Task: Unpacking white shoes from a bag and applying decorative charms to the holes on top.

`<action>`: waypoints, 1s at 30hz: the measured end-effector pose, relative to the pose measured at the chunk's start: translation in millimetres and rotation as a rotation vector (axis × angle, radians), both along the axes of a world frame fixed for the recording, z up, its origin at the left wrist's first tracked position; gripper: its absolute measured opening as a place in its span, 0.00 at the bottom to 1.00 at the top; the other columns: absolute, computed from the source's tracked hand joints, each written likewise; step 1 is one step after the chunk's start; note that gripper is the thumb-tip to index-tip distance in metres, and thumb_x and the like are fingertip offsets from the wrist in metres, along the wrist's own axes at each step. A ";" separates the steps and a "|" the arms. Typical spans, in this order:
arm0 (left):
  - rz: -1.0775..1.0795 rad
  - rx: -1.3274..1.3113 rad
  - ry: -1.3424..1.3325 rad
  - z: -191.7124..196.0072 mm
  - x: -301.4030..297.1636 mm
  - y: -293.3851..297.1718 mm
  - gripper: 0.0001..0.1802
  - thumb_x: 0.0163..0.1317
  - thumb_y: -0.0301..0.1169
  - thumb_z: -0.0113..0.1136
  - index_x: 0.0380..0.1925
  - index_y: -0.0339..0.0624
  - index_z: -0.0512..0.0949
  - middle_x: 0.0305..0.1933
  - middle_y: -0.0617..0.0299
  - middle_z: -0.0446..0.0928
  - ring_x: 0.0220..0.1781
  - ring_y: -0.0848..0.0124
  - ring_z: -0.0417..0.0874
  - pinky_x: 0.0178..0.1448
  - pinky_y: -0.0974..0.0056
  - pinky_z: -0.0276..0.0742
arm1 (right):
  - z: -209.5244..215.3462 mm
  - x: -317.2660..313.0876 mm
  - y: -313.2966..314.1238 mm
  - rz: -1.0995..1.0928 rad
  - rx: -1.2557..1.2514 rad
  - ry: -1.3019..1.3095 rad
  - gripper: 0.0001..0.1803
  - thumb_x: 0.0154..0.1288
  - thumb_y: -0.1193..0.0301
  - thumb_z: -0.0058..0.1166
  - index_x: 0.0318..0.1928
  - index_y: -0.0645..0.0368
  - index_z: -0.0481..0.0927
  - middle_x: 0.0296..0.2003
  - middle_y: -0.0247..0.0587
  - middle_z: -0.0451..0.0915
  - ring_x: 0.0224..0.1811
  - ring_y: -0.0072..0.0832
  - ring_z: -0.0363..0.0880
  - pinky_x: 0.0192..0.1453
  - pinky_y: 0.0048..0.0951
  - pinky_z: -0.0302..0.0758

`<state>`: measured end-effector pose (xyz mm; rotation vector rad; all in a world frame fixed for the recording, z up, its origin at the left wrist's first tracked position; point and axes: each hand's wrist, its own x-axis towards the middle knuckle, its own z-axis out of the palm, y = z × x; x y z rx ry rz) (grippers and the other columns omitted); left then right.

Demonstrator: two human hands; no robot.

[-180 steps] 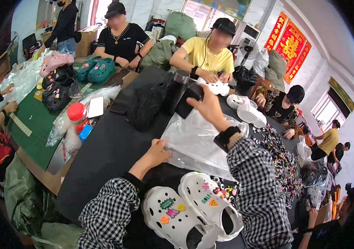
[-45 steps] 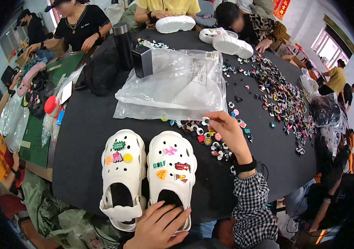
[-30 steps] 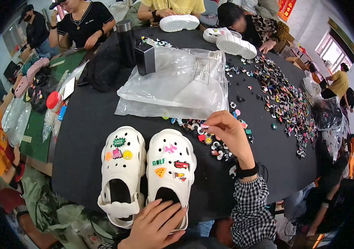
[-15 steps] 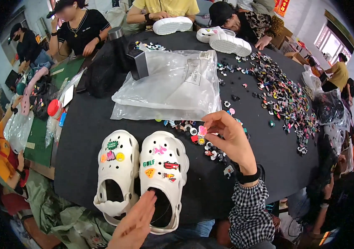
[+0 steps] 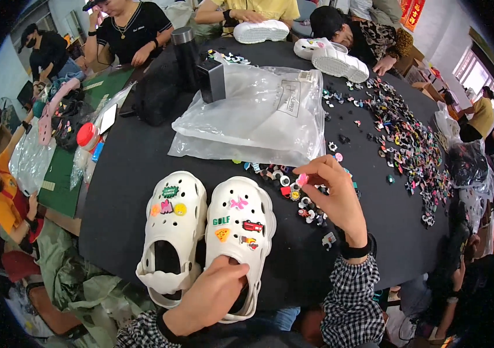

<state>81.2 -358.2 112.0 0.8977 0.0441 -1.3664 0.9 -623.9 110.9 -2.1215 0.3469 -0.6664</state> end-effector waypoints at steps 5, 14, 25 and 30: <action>0.039 -0.006 0.053 11.9 0.9 -13.7 0.17 0.71 0.28 0.47 0.57 0.33 0.66 0.58 0.55 0.71 0.61 0.68 0.70 0.66 0.65 0.64 | -28.4 1.8 -14.5 -0.185 -0.239 0.181 0.17 0.56 0.85 0.55 0.47 0.62 0.80 0.39 0.44 0.74 0.38 0.36 0.79 0.42 0.33 0.78; 0.097 -0.005 0.108 4.5 0.4 -16.8 0.18 0.68 0.28 0.51 0.56 0.30 0.68 0.57 0.56 0.72 0.60 0.69 0.70 0.67 0.64 0.62 | -52.4 35.5 1.2 -0.116 -0.622 0.141 0.19 0.54 0.82 0.54 0.48 0.58 0.82 0.39 0.42 0.76 0.43 0.42 0.76 0.49 0.38 0.74; 0.054 0.030 0.126 0.1 4.1 -12.1 0.17 0.68 0.28 0.52 0.53 0.30 0.69 0.56 0.56 0.72 0.60 0.70 0.70 0.67 0.64 0.62 | -55.6 36.3 -0.4 -0.256 -0.445 0.208 0.09 0.57 0.79 0.58 0.40 0.62 0.76 0.33 0.47 0.81 0.34 0.44 0.82 0.38 0.37 0.77; 0.073 -0.026 0.118 0.4 3.0 -13.1 0.19 0.68 0.27 0.53 0.56 0.29 0.68 0.58 0.55 0.71 0.62 0.69 0.69 0.69 0.63 0.60 | -52.6 32.9 -3.8 -0.237 -0.391 0.185 0.09 0.57 0.81 0.57 0.39 0.64 0.77 0.33 0.47 0.81 0.34 0.40 0.83 0.39 0.34 0.78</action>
